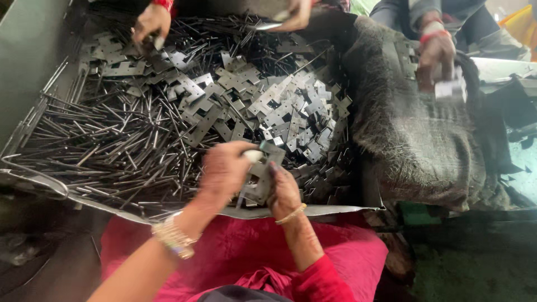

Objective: The person inserts metal rods into metal plates and places the assembled units into a metal bin. The person repeats this process continuously with other workers nearby also handling similar parts.

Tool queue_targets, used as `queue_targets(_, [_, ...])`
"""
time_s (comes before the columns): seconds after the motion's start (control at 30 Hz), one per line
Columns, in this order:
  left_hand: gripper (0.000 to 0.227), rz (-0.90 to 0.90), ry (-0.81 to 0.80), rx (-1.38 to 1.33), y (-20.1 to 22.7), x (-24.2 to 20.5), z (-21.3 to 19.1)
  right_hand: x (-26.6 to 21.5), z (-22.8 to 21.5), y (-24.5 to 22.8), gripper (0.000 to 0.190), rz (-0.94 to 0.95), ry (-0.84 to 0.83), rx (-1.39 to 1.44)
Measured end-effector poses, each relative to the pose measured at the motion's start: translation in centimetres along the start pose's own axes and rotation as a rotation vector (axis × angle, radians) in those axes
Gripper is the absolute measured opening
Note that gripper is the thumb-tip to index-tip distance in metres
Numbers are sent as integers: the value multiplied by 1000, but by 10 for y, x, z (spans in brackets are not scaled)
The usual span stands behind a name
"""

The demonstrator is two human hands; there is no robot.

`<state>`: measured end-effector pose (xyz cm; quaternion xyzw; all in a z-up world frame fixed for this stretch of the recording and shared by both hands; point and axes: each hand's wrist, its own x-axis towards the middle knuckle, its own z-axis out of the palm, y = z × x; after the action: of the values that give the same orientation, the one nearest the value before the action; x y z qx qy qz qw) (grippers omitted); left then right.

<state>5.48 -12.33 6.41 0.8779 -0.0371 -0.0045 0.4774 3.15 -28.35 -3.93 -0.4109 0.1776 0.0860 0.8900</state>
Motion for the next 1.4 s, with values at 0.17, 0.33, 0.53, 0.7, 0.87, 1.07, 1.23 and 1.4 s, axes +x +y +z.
queue_targets(0.17, [21,382,50,-28,-3,9,67,-1,-45,-25,45,17,152,234])
queue_targets(0.33, [56,425,-529,569,-47,1,76,-18,-80,-67,43,-107,128,190])
queue_targets(0.53, [57,741,-613,853,-92,-3,64,-35,-79,-51,30,-120,135,308])
queue_targets(0.7, [55,999,-449,959,-101,-6,54,-39,-65,-28,24,-103,86,307])
queue_targets(0.87, [28,630,-737,952,-98,3,48,-43,-57,-22,28,-87,118,281])
queue_targets(1.07, [36,87,89,7,-92,17,52,-46,-50,-16,23,-67,138,198])
queue_targets(1.23, [37,-163,-162,-656,-64,-14,82,-27,-51,-9,35,32,117,358])
queue_targets(1.4, [45,270,179,-159,-42,-50,93,-7,-52,9,22,-111,165,138])
